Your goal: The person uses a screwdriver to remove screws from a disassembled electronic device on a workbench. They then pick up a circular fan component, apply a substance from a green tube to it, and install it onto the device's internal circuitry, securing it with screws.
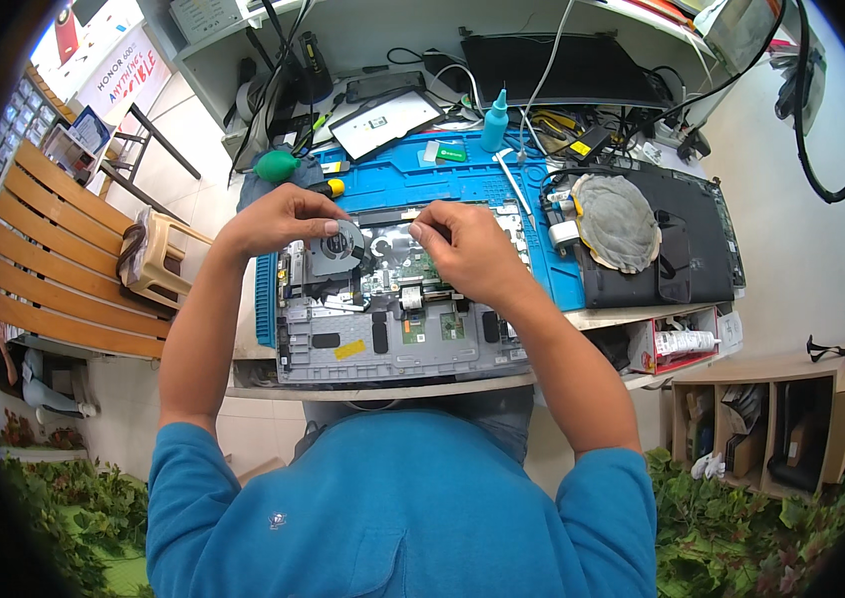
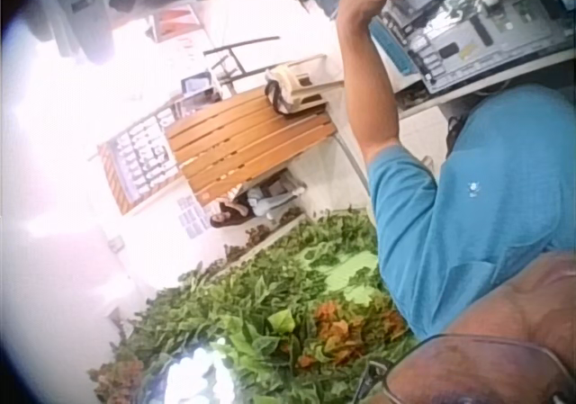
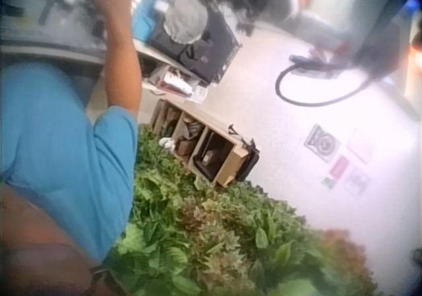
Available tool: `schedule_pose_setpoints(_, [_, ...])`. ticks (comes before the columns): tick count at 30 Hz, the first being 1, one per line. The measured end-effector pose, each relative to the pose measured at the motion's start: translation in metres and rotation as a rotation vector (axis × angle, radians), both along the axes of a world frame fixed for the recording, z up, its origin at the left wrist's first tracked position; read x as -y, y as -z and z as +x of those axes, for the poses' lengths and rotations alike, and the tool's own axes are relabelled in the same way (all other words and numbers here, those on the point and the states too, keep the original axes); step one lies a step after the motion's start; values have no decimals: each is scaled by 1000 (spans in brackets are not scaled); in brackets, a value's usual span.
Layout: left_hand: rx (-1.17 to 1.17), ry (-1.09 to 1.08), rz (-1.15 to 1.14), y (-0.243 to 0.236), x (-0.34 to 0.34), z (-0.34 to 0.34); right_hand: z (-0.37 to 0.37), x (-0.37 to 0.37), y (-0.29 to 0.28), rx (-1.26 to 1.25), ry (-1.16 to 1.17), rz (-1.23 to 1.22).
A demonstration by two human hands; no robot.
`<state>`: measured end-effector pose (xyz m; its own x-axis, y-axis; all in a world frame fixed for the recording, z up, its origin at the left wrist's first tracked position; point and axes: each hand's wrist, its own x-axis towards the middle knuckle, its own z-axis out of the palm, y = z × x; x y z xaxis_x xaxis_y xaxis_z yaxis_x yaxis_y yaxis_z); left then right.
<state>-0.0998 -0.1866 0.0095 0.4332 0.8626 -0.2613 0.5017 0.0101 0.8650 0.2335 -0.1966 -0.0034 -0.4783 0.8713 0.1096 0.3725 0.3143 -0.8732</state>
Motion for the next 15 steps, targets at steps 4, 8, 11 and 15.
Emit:
schedule_pose_setpoints(4, [-26, 71, -2, -2, -8, 5, -4, 7, 5, 50, -23, 84])
schedule_pose_setpoints(8, [-31, 114, 31, -5, -13, 10, -8, 7, -1, 179, -57, -35])
schedule_pose_setpoints(11, [-18, 134, 42, -3, -17, 11, -9, 6, 9, 69, -52, 151])
schedule_pose_setpoints(15, [38, 112, 18, 4, -19, 12, -15, 4, 16, -8, -2, 175])
